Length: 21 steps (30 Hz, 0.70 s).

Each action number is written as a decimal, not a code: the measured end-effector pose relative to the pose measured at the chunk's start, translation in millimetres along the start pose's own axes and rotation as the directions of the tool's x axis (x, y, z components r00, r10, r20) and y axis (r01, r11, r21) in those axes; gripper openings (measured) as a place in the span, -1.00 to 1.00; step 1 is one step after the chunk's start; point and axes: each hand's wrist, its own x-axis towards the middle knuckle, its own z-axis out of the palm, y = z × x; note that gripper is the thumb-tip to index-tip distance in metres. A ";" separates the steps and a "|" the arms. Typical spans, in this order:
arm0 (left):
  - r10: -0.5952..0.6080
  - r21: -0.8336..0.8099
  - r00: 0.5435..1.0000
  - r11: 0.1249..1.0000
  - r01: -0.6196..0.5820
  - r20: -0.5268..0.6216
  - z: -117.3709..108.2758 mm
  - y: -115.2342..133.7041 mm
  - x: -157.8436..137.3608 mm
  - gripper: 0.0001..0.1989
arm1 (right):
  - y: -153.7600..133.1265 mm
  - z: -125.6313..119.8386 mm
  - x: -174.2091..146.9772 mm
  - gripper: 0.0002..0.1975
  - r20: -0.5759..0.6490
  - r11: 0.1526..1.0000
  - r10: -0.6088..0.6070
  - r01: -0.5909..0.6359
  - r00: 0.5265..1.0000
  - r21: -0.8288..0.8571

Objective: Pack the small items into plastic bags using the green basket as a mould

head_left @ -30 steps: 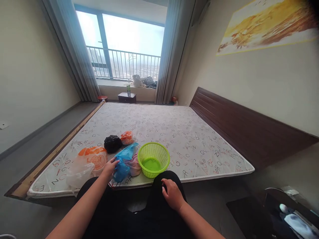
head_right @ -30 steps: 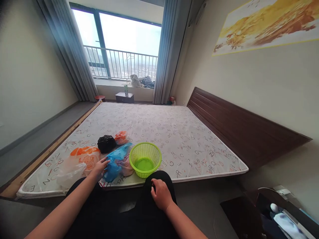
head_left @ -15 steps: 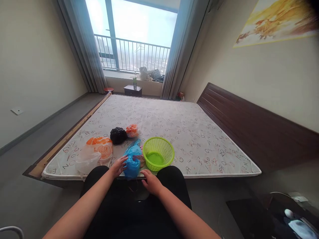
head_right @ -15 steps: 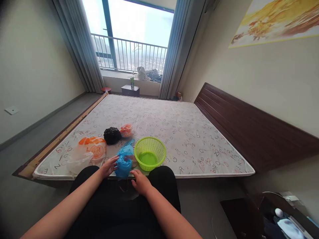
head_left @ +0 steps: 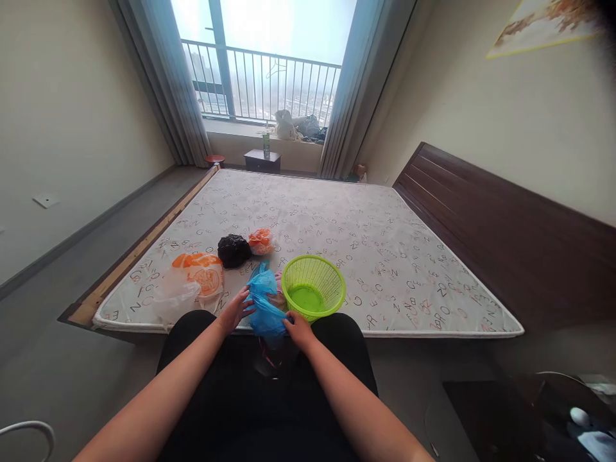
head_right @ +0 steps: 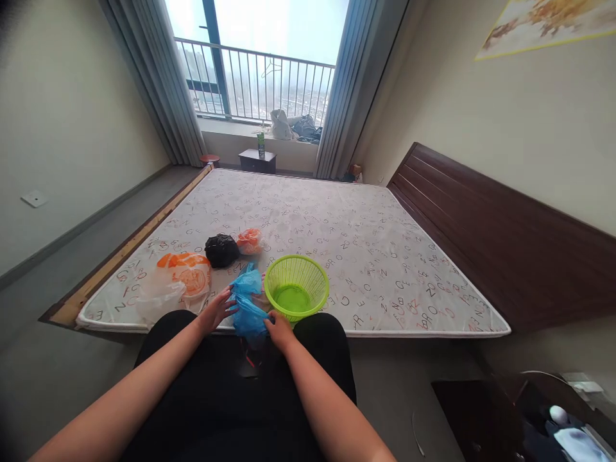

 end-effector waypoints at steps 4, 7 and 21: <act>0.291 0.207 0.941 0.945 -0.254 -0.173 -5.4 -2.3 9.9 -0.31 | 2.7 -6.8 1.4 -0.76 -0.036 0.993 0.081 -0.078 0.996 0.086; 0.360 0.409 0.919 0.871 -0.271 -0.158 -6.2 -6.2 11.9 -0.47 | 1.9 -6.7 1.6 -0.72 -0.021 0.977 0.113 -0.108 0.993 0.182; -0.073 0.609 0.925 0.771 -0.185 0.373 5.2 -32.1 5.0 -0.59 | -3.7 -0.7 -8.1 -0.51 0.267 0.677 0.044 -0.225 0.963 0.700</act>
